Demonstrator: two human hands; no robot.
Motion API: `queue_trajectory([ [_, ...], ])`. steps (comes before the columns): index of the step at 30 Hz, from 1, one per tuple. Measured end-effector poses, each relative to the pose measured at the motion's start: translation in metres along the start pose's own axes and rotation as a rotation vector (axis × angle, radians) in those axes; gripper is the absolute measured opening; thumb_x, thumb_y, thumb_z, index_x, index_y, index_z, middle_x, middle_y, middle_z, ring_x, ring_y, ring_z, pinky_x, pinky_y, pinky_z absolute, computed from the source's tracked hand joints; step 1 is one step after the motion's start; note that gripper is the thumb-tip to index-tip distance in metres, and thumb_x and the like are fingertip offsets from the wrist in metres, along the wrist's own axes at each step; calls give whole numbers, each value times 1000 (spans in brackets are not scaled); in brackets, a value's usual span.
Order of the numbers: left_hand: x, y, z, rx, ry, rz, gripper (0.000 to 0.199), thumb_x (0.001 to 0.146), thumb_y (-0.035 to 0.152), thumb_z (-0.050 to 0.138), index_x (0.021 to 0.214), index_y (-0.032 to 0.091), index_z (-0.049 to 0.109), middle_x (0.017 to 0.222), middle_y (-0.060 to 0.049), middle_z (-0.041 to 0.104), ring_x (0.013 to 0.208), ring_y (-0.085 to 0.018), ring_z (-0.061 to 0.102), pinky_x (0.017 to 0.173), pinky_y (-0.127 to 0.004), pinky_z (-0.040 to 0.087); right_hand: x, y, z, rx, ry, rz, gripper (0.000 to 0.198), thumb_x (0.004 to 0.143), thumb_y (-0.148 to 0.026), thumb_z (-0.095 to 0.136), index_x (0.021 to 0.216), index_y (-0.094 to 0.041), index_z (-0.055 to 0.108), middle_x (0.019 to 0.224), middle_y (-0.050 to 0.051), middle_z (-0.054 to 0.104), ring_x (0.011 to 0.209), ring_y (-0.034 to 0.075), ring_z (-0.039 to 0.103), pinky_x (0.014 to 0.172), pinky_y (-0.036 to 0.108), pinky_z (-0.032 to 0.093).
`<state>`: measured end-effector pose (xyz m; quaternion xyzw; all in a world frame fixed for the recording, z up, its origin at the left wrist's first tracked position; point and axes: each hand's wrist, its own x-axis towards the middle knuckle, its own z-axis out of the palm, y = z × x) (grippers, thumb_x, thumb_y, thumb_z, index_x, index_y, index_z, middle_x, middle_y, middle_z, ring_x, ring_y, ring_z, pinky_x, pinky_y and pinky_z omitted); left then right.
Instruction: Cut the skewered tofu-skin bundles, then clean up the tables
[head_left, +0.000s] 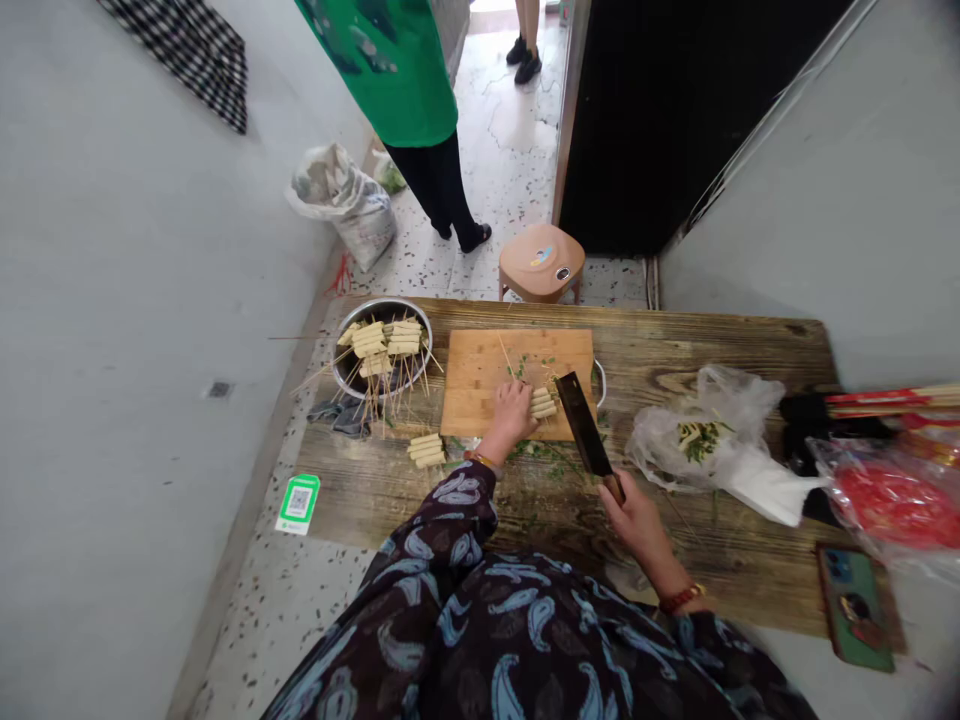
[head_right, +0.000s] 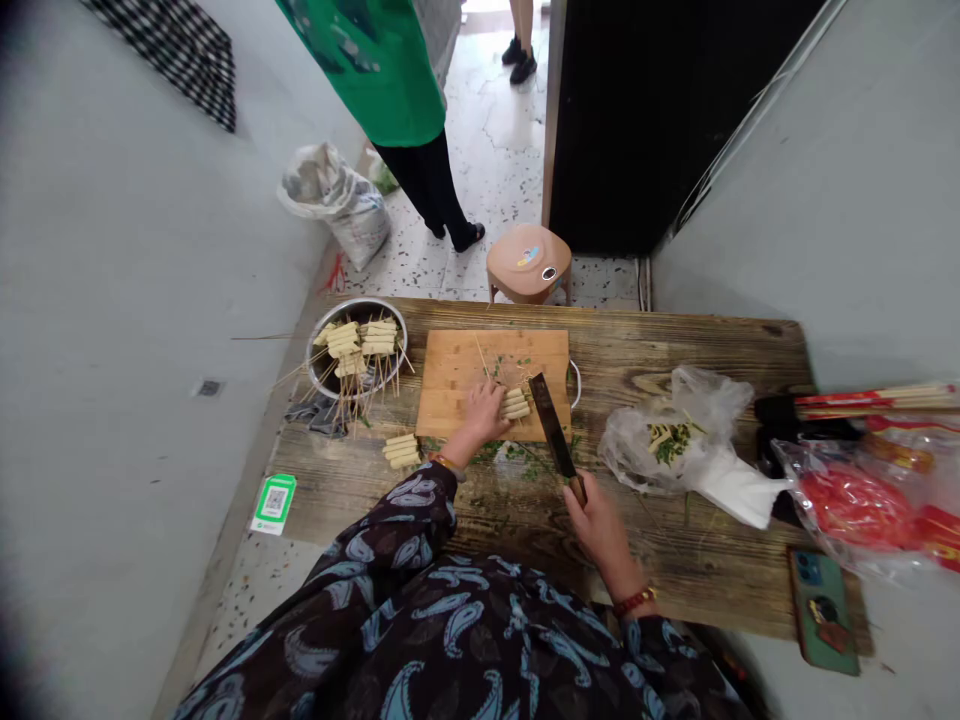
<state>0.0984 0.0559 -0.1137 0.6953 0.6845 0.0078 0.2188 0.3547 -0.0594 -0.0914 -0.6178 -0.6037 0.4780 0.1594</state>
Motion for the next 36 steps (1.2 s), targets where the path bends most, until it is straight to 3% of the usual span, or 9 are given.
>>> queue_trajectory([
  [9, -7, -5, 9, -97, 37, 39, 50, 70, 23, 71, 115, 19, 49, 127, -14, 48, 117, -32, 39, 102, -49, 32, 7, -13, 6, -9, -20, -4, 45, 89, -49, 41, 116, -15, 53, 87, 8, 69, 73, 22, 65, 68, 30, 48],
  [19, -10, -6, 11, -149, 68, 54, 47, 73, 20, 67, 116, 20, 49, 125, -13, 46, 121, -29, 39, 103, -48, 33, 12, -11, 14, -264, -36, -23, 44, 92, -45, 35, 120, -15, 50, 94, 12, 70, 81, 26, 67, 68, 33, 46],
  [27, -11, -8, 16, -120, 93, 95, 48, 76, 18, 63, 121, 19, 45, 126, -12, 45, 121, -28, 39, 104, -44, 35, 12, -31, 22, -387, -81, -11, 35, 96, -35, 31, 118, -13, 46, 90, 13, 69, 76, 23, 66, 60, 28, 39],
  [36, -9, -12, 17, -118, 105, 128, 47, 77, 19, 63, 121, 19, 46, 125, -12, 47, 117, -28, 42, 102, -44, 38, 33, -35, 28, -325, -113, -14, 29, 95, -34, 34, 111, -14, 47, 86, 12, 69, 73, 22, 65, 58, 27, 38],
])
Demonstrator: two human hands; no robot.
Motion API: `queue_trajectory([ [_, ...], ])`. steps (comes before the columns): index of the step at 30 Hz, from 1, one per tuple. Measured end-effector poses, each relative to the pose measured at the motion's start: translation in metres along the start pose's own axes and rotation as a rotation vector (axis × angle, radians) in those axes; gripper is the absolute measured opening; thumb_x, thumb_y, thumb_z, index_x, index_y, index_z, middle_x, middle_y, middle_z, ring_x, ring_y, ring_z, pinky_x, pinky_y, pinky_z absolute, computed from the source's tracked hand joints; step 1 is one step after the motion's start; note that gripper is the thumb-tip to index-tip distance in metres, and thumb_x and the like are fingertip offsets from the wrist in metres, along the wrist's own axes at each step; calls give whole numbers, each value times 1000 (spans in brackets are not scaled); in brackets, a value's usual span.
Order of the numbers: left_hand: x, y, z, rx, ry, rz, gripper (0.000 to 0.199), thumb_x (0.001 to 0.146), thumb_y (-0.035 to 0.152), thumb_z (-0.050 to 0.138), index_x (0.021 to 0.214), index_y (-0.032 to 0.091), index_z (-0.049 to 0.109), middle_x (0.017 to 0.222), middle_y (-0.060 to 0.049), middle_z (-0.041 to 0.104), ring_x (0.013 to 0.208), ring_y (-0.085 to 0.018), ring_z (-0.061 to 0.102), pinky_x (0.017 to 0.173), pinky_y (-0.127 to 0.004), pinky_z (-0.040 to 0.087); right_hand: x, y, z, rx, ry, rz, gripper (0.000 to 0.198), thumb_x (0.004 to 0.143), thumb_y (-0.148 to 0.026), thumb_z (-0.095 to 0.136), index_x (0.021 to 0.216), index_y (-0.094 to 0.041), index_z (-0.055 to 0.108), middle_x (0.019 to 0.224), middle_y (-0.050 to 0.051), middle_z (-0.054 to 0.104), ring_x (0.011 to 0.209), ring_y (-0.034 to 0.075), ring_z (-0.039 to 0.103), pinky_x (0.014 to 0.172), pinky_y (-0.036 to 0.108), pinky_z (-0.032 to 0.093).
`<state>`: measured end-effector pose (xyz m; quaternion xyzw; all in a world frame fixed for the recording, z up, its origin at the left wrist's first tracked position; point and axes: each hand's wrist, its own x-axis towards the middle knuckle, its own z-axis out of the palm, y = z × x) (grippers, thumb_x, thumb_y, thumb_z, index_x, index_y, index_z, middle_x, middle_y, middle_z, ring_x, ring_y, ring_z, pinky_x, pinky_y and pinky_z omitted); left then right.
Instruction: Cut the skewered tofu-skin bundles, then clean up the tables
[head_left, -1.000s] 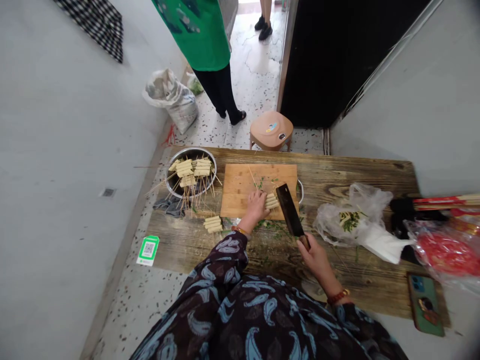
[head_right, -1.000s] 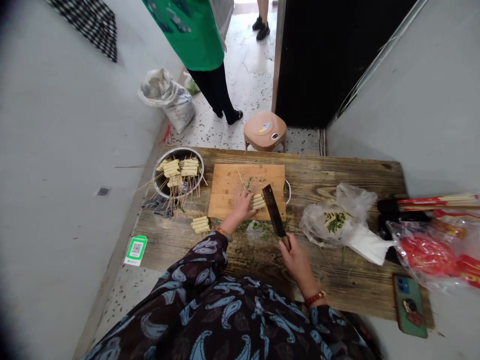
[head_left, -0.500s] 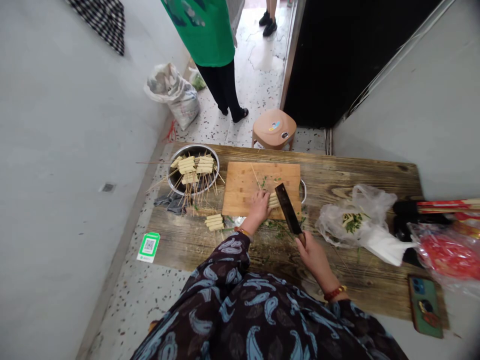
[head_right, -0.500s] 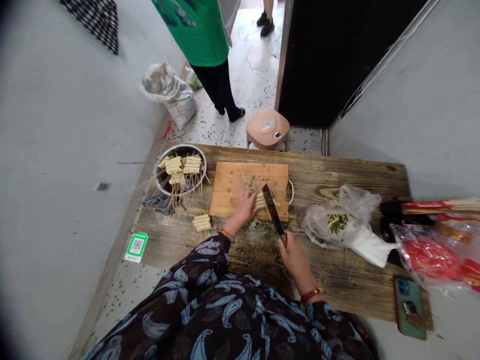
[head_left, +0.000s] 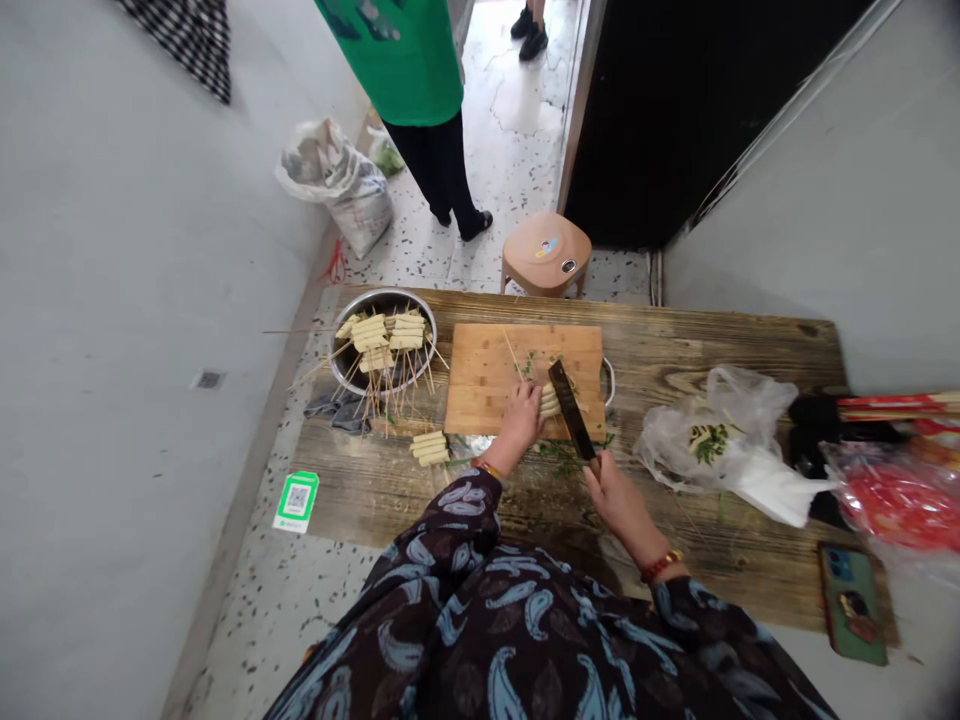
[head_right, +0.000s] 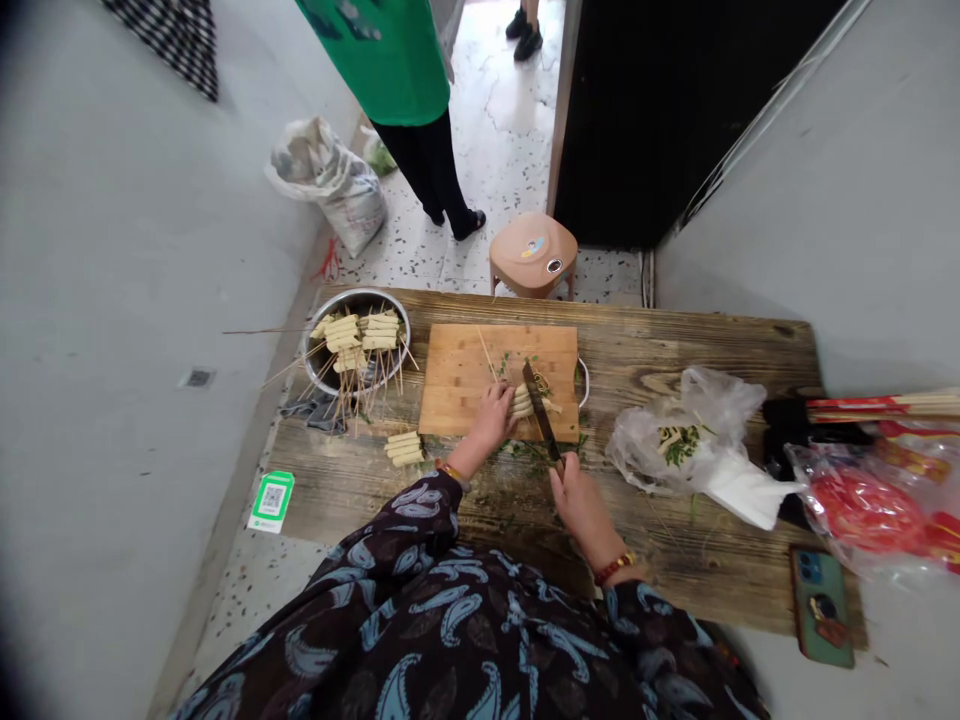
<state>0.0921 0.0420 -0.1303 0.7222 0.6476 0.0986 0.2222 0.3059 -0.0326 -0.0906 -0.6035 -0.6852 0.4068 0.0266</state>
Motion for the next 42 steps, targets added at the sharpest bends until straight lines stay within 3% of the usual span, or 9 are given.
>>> queue_trajectory([
  [7, -12, 11, -8, -7, 16, -112, 49, 75, 21, 67, 121, 21, 47, 123, -14, 51, 114, -31, 47, 98, -48, 41, 27, 3, -2, 212, 130, 12, 38, 90, -41, 38, 114, -14, 51, 91, 13, 69, 80, 25, 65, 66, 30, 44],
  [14, -42, 0, -29, 49, 19, -205, 44, 88, 20, 44, 132, 18, 41, 123, -15, 52, 108, -25, 53, 92, -40, 44, -2, 15, -17, 383, 256, 105, 49, 87, -51, 40, 118, -15, 50, 81, 8, 68, 66, 22, 62, 64, 31, 45],
  [19, -23, -12, -50, 177, -1, -75, 47, 84, 11, 44, 130, 20, 47, 133, -14, 49, 121, -26, 44, 103, -44, 33, -31, 31, -16, 434, 241, 172, 52, 86, -54, 41, 116, -14, 51, 66, 2, 63, 53, 20, 58, 59, 31, 45],
  [22, -8, -16, -54, 162, -89, -30, 33, 87, 13, 42, 114, 21, 58, 125, -12, 56, 121, -26, 44, 106, -45, 28, -44, 39, -9, 438, 232, 190, 51, 86, -54, 41, 117, -15, 51, 67, 2, 64, 54, 20, 60, 60, 31, 46],
  [26, -4, -23, -50, 88, -196, -126, 19, 86, 17, 45, 88, 18, 64, 101, -12, 63, 102, -26, 55, 95, -43, 37, -52, 44, 0, 433, 212, 230, 52, 86, -54, 40, 117, -15, 50, 57, -1, 59, 52, 22, 61, 58, 32, 45],
  [30, -21, -29, -39, 20, -227, -177, 15, 82, 20, 51, 74, 17, 63, 85, -8, 64, 79, -20, 59, 76, -33, 45, -51, 42, 2, 463, 216, 237, 50, 86, -54, 41, 116, -15, 50, 59, -1, 60, 52, 21, 61, 58, 31, 46],
  [34, -36, -24, -20, -55, -179, -287, 18, 82, 17, 47, 70, 17, 61, 74, -3, 64, 76, -17, 59, 71, -28, 46, -46, 37, 3, 490, 202, 203, 47, 86, -53, 42, 114, -16, 50, 62, 0, 60, 51, 20, 61, 59, 32, 47],
  [39, -36, -7, 3, -147, -136, -420, 26, 87, 20, 41, 69, 16, 60, 53, 0, 58, 54, -14, 58, 58, -25, 44, -39, 21, 7, 511, 169, 151, 44, 86, -53, 42, 111, -18, 50, 64, 0, 61, 50, 19, 59, 55, 31, 47],
  [42, -36, -2, 0, -152, -113, -456, 27, 88, 31, 47, 68, 17, 60, 61, -4, 62, 62, -18, 61, 62, -28, 45, -35, 8, 10, 524, 148, 139, 43, 87, -51, 42, 112, -17, 50, 61, 0, 61, 49, 19, 58, 54, 31, 46],
])
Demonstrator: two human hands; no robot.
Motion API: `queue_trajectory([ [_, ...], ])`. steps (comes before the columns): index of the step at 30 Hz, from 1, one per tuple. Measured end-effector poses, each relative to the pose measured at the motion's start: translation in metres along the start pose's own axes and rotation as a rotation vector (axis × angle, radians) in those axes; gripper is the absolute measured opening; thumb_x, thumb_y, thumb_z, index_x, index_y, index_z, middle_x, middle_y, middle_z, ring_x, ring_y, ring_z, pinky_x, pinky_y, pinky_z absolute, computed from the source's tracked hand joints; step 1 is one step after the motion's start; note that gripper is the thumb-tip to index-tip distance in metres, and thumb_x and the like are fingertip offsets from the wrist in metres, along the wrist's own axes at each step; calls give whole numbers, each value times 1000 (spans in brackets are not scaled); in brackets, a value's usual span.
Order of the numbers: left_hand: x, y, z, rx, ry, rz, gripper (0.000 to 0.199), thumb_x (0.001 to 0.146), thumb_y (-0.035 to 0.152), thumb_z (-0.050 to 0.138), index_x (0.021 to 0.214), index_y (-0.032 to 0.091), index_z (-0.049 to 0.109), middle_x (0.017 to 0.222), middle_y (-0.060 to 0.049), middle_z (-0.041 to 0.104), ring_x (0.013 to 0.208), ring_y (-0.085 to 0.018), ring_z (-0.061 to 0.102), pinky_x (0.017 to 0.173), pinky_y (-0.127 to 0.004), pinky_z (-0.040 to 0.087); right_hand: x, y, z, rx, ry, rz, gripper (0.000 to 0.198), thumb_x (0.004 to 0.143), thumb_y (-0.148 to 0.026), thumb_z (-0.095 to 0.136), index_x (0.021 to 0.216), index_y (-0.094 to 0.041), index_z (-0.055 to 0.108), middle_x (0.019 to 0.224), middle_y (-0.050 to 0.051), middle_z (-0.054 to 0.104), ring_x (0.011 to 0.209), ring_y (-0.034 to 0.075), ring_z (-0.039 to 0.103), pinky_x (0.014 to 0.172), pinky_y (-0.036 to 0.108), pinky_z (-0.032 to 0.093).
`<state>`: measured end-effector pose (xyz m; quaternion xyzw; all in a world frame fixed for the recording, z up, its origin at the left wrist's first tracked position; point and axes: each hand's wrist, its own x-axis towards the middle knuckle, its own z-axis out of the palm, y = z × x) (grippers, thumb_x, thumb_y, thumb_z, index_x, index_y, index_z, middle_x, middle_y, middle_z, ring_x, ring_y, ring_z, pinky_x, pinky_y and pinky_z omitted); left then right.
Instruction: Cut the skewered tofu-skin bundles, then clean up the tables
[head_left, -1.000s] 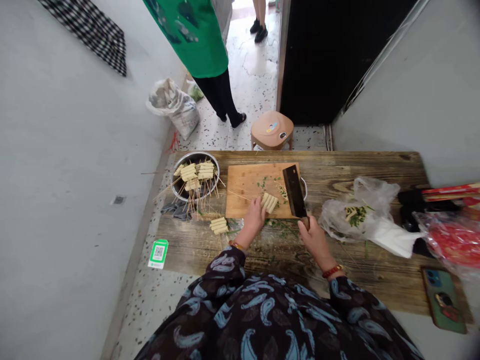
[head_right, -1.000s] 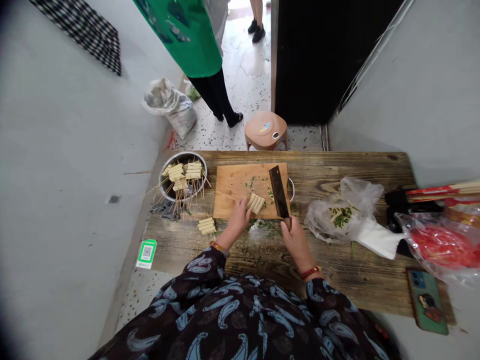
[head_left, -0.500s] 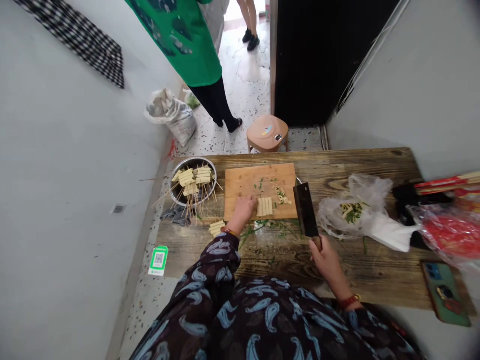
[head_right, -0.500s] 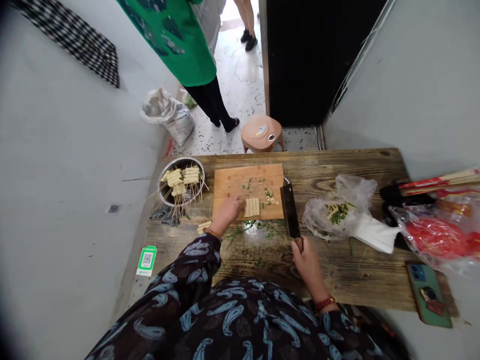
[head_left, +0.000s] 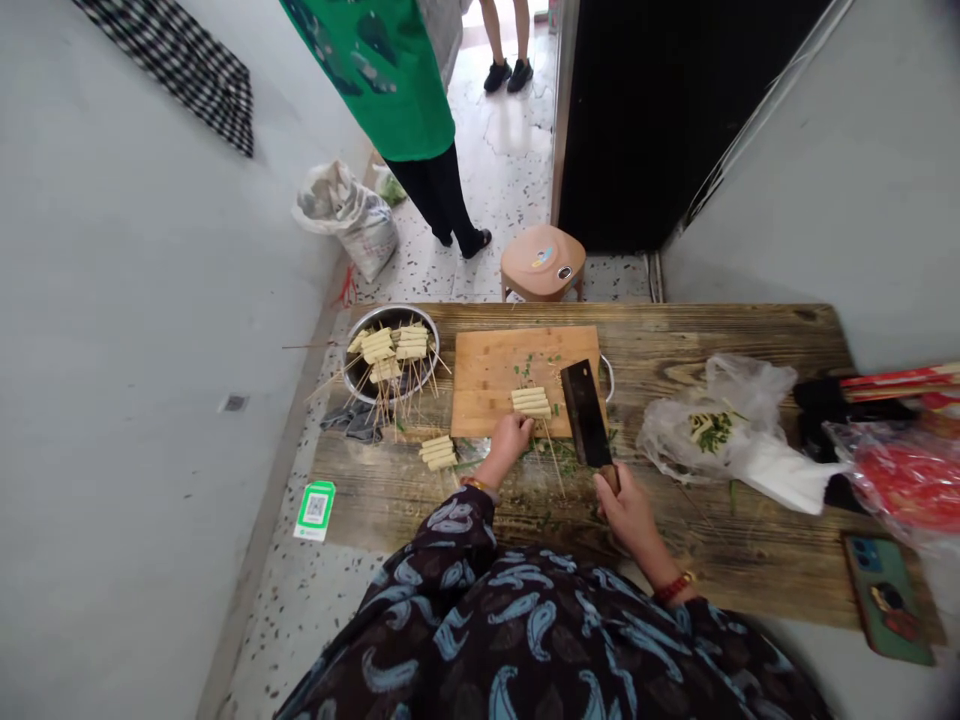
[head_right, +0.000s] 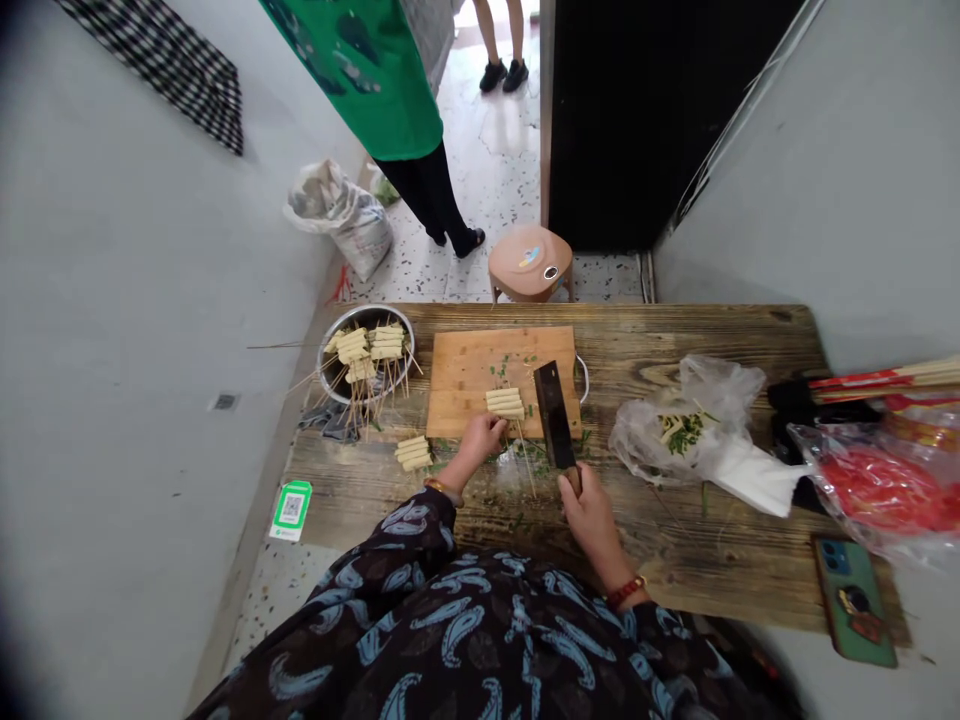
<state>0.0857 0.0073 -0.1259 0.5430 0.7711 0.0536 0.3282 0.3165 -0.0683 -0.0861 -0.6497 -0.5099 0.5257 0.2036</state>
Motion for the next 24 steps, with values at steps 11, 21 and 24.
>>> queue_trajectory([
  [11, 16, 17, -20, 260, 196, 380, 64, 74, 40, 70, 128, 20, 42, 131, -15, 47, 122, -31, 39, 105, -47, 28, 7, -10, 27, 14, -2, 25, 48, 86, -51, 42, 116, -15, 52, 63, -1, 61, 50, 18, 58, 53, 29, 45],
  [21, 31, 14, -12, 281, 147, 412, 47, 79, 37, 64, 119, 19, 48, 124, -14, 49, 115, -31, 42, 97, -45, 36, 14, -10, 35, -52, 10, -2, 50, 86, -51, 42, 121, -16, 51, 84, 8, 68, 63, 21, 63, 57, 30, 47],
  [24, 34, 8, -13, 287, 128, 436, 47, 79, 38, 66, 119, 20, 48, 124, -12, 50, 113, -29, 43, 96, -43, 38, 15, -12, 36, -81, 0, -25, 48, 87, -49, 42, 120, -15, 51, 85, 9, 68, 65, 21, 63, 59, 30, 48],
])
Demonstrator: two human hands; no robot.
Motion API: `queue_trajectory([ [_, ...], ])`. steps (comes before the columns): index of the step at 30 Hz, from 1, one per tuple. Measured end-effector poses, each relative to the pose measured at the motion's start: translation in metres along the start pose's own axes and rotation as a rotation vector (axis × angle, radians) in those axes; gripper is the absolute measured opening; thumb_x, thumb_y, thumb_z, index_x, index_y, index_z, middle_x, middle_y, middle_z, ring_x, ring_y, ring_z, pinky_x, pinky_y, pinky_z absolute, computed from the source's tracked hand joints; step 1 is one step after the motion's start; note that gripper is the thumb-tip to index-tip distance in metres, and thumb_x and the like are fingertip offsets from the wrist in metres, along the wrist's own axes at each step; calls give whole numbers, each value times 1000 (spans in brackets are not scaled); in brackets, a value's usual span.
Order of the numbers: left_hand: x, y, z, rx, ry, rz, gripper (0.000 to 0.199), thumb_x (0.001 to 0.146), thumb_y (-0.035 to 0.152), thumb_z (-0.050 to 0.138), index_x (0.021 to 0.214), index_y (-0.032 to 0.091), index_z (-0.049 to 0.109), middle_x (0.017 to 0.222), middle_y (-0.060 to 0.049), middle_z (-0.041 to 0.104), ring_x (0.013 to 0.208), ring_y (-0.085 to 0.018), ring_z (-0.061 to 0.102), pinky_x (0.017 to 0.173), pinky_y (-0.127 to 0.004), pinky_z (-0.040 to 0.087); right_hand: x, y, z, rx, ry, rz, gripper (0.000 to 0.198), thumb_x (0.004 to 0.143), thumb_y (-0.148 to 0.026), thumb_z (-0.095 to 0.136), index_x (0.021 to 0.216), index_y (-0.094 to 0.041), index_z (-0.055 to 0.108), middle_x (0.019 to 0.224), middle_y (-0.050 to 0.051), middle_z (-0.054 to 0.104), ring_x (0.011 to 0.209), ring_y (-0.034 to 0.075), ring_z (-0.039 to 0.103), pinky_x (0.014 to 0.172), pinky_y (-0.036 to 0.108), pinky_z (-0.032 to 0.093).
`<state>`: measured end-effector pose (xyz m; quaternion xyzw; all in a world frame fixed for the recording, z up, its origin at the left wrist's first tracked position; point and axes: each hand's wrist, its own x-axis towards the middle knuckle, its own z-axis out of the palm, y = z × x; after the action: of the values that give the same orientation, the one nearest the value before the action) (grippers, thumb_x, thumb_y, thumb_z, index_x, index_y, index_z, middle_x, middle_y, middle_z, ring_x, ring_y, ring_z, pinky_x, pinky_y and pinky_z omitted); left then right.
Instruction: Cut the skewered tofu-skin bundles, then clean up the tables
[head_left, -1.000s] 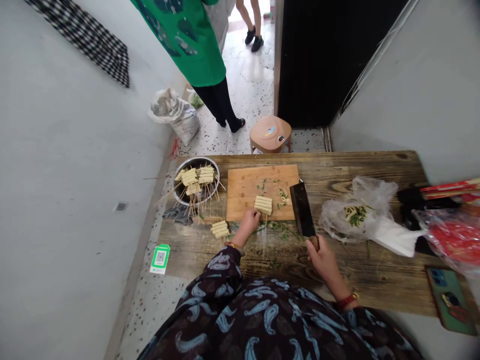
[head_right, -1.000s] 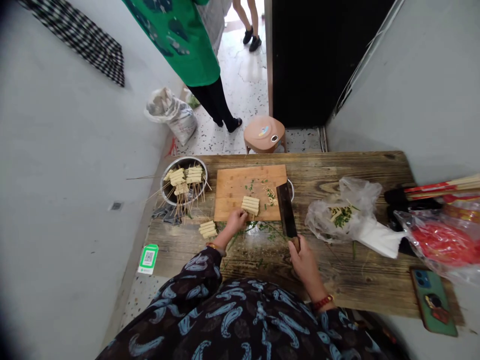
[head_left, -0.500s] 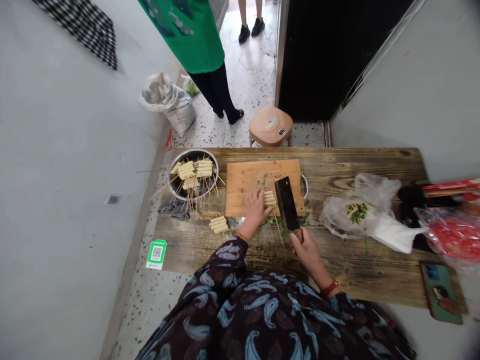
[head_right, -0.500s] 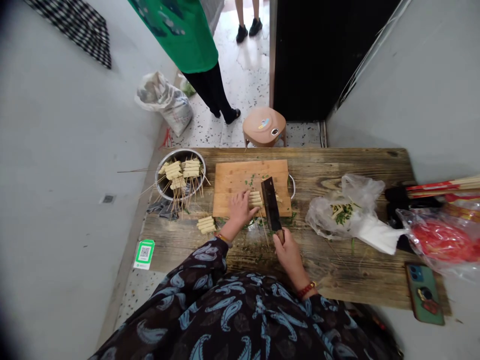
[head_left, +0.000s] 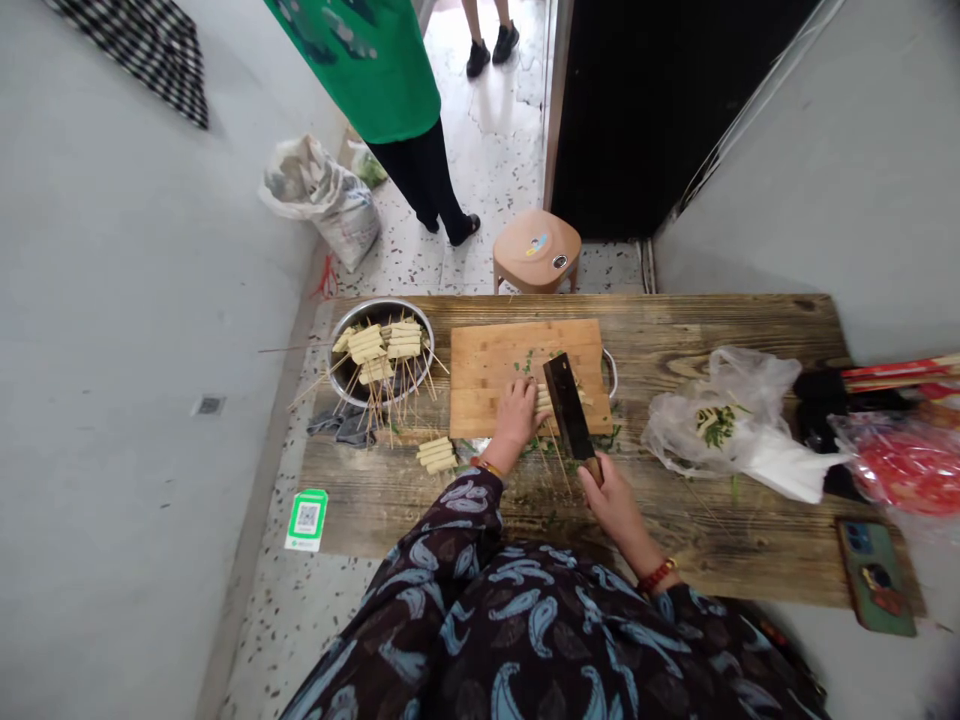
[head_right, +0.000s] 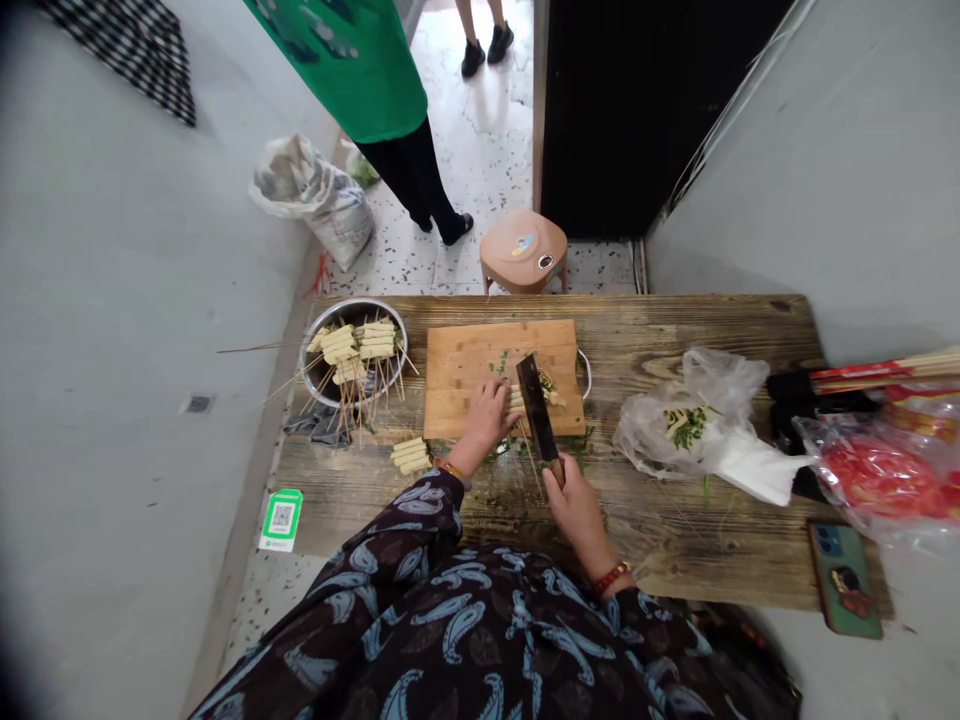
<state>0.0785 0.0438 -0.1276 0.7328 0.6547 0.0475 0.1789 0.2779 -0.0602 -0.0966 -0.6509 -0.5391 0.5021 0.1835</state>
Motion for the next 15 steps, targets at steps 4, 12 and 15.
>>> queue_trajectory([
  [4, 0, -4, 1, -3, 8, 14, 49, 78, 38, 67, 119, 19, 48, 125, -12, 49, 115, -29, 42, 97, -43, 38, -2, -4, 0, -12, -10, 8, 48, 88, -48, 41, 122, -14, 50, 89, 10, 69, 65, 21, 64, 58, 30, 47],
  [12, -1, -5, 1, -43, 11, 9, 50, 79, 37, 68, 121, 19, 47, 125, -13, 49, 115, -29, 43, 97, -43, 37, -2, -9, 1, -57, -4, 8, 46, 89, -47, 41, 121, -15, 49, 89, 10, 69, 70, 22, 65, 61, 31, 47],
  [15, -1, -5, 1, -69, 22, 9, 50, 78, 36, 69, 121, 19, 48, 126, -14, 49, 116, -30, 42, 97, -44, 37, 0, -9, 3, -91, 11, -23, 44, 89, -45, 40, 120, -15, 50, 94, 12, 69, 76, 23, 66, 66, 33, 48],
])
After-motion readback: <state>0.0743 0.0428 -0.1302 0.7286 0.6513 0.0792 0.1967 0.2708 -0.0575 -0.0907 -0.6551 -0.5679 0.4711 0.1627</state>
